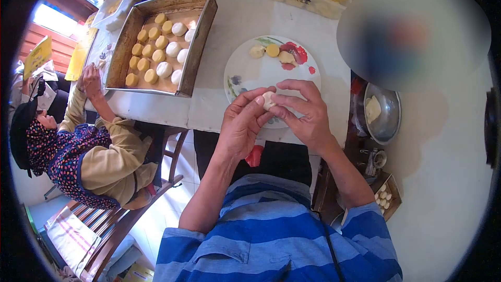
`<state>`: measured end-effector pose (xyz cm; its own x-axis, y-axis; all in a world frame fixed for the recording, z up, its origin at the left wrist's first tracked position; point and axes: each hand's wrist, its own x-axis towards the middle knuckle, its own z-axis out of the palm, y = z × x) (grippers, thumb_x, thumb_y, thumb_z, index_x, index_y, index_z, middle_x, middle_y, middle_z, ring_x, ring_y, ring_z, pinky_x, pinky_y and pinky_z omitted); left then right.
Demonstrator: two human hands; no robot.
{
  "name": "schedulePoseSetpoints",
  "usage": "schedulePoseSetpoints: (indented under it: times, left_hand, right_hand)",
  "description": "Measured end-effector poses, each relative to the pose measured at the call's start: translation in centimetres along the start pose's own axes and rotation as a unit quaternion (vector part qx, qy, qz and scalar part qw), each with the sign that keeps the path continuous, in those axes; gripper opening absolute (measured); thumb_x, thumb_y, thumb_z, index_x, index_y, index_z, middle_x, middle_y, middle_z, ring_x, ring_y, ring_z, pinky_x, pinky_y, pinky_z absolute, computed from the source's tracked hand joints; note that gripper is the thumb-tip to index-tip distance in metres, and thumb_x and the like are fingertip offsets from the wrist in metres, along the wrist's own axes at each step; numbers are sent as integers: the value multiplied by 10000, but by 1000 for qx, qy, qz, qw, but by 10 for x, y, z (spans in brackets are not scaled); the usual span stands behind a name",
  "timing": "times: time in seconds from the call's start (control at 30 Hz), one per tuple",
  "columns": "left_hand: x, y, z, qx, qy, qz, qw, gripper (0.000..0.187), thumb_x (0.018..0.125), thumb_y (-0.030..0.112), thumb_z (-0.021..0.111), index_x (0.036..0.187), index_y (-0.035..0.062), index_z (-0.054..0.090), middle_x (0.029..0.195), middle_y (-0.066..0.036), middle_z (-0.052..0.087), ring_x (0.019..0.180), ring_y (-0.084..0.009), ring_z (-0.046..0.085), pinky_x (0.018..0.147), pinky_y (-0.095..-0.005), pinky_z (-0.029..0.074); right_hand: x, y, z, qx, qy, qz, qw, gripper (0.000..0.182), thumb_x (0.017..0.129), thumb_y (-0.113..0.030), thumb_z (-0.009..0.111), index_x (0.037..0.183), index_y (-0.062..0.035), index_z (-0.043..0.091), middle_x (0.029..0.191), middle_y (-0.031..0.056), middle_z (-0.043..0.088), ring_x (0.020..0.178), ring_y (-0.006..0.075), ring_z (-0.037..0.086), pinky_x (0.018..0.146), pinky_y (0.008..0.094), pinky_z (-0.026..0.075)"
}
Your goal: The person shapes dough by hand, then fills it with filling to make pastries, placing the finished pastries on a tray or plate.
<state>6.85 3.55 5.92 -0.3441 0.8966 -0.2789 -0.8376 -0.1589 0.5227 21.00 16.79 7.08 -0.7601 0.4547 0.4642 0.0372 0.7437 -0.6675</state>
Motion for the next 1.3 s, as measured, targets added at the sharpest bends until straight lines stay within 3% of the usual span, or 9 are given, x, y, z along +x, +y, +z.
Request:
schedulePoseSetpoints:
  times: [0.23, 0.3, 0.4, 0.57, 0.67, 0.87, 0.97, 1.03, 1.3]
  left_hand:
    - [-1, 0, 9, 84, 38, 45, 995, 361, 1025, 74, 674, 1344, -46, 554, 1224, -169, 694, 1160, -262, 705, 981, -347, 597]
    - [1, 11, 1, 9, 25, -84, 996, 444, 1010, 86, 701, 1388, -59, 518, 1224, -180, 698, 1130, -274, 715, 982, -356, 597]
    - [2, 8, -2, 150, 15, -65, 986, 480, 1028, 148, 694, 1417, -59, 504, 1218, -188, 708, 1092, -271, 726, 964, -340, 607]
    - [-7, 7, 9, 117, 33, -59, 991, 431, 1069, 214, 632, 1407, -40, 550, 1208, -172, 720, 1071, -243, 735, 952, -325, 614]
    - [-8, 6, -4, 88, 21, -85, 992, 384, 1083, 203, 599, 1392, -26, 581, 1194, -159, 727, 1083, -243, 737, 961, -340, 613]
    - [-10, 4, -8, 48, -2, -70, 996, 328, 1083, 177, 592, 1344, -22, 599, 1207, -161, 718, 1113, -264, 731, 967, -347, 613]
    - [-7, 4, -8, 38, 0, -69, 997, 275, 1066, 146, 619, 1283, -23, 612, 1183, -154, 716, 1082, -248, 737, 952, -341, 622]
    - [-5, 3, -5, 91, 25, -70, 993, 247, 1052, 126, 645, 1247, -23, 617, 1151, -146, 719, 1048, -231, 744, 939, -334, 629]
    - [-4, 11, -2, 133, 14, -96, 986, 355, 1070, 185, 621, 1345, -39, 603, 1216, -151, 713, 1113, -261, 728, 970, -345, 617]
  right_hand:
    - [-2, -4, 1, 53, -46, 47, 996, 670, 852, -189, 863, 1456, -90, 591, 1272, 94, 704, 1157, 257, 643, 1029, 401, 498]
    - [0, -4, -3, 80, -72, 65, 992, 705, 853, -190, 863, 1483, -92, 562, 1265, 87, 710, 1151, 253, 644, 1044, 399, 487]
    - [1, -8, -3, 101, -92, 66, 988, 751, 847, -210, 857, 1512, -83, 531, 1227, 69, 723, 1143, 257, 631, 1066, 409, 455]
    - [-7, -4, 2, 115, -72, 67, 988, 785, 842, -235, 847, 1533, -77, 509, 1238, 72, 707, 1138, 275, 616, 1061, 420, 439]
    - [-6, -1, -1, 155, -74, 120, 978, 676, 836, -227, 847, 1456, -98, 611, 1250, 70, 696, 1134, 287, 615, 1060, 418, 443]
    - [-10, 6, 0, -53, -1, -70, 996, 391, 828, -207, 837, 1208, -125, 790, 1291, 79, 680, 1133, 295, 613, 1026, 431, 479]
    - [-12, 11, 1, -10, -48, -87, 995, 515, 827, -208, 841, 1321, -117, 729, 1319, 100, 662, 1145, 292, 614, 1016, 439, 489]
    - [-11, -6, 4, 144, -9, 51, 988, 644, 826, -220, 847, 1427, -106, 645, 1259, 97, 696, 1139, 289, 620, 1021, 440, 486]
    - [-11, 7, 1, 48, -40, 5, 998, 693, 827, -229, 851, 1461, -98, 606, 1272, 103, 706, 1132, 284, 623, 1009, 435, 493]
